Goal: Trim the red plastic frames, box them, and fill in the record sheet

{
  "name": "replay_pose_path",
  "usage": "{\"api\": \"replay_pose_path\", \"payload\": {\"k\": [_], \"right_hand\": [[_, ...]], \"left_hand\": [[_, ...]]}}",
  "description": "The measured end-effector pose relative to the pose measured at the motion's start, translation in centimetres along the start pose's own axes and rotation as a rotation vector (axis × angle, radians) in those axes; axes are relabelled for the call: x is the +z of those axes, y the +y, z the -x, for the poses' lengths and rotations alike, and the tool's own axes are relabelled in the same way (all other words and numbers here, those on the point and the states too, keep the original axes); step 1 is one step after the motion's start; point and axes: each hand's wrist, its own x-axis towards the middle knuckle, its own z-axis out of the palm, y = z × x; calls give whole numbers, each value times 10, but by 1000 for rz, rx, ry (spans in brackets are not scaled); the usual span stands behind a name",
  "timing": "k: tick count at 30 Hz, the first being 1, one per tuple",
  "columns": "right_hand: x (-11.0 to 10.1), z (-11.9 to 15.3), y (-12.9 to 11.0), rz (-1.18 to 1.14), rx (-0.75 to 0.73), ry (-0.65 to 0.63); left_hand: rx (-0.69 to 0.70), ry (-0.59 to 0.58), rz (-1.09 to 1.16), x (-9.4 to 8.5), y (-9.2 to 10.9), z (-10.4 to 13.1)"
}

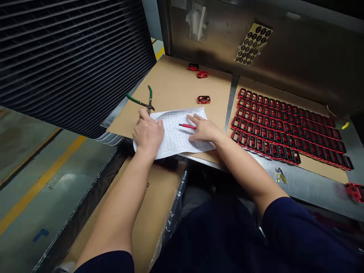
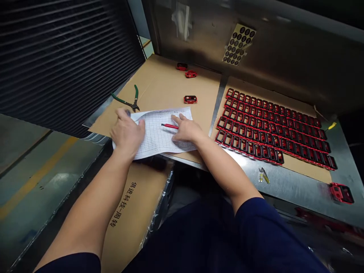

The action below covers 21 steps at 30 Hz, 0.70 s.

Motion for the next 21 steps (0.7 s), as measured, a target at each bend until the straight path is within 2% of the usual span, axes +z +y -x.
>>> {"api": "replay_pose_path", "payload": {"k": [3,5,6,8,10,14,15,17,21], "right_hand": [[-10,-9,1,-3,21,-86],[-11,-10,5,-27,-2,-84],[-10,-10,8,-58,-11,-58],[-8,-10,16,-169,11,34],[-7,-12,24,-403,90,172],[-8,-20,32,-1187,168,429],[-7,-22,31,-1333,168,445],[-2,-26,26,-1477,186,400],[16,-27,19,-1492,217,286]], "left_hand": [[295,-152,5,9,9,-2],[486,-283,-21,15,13,-2],[524,-337,-40,18,15,-2],[498,-407,-74,26,18,-3],[437,-435,-92,32,20,-6],[416,-402,-93,40,19,-8],[407,-402,-96,40,19,-7],[383,-416,-101,40,19,-4],[357,-386,-72,42,20,2]]}}
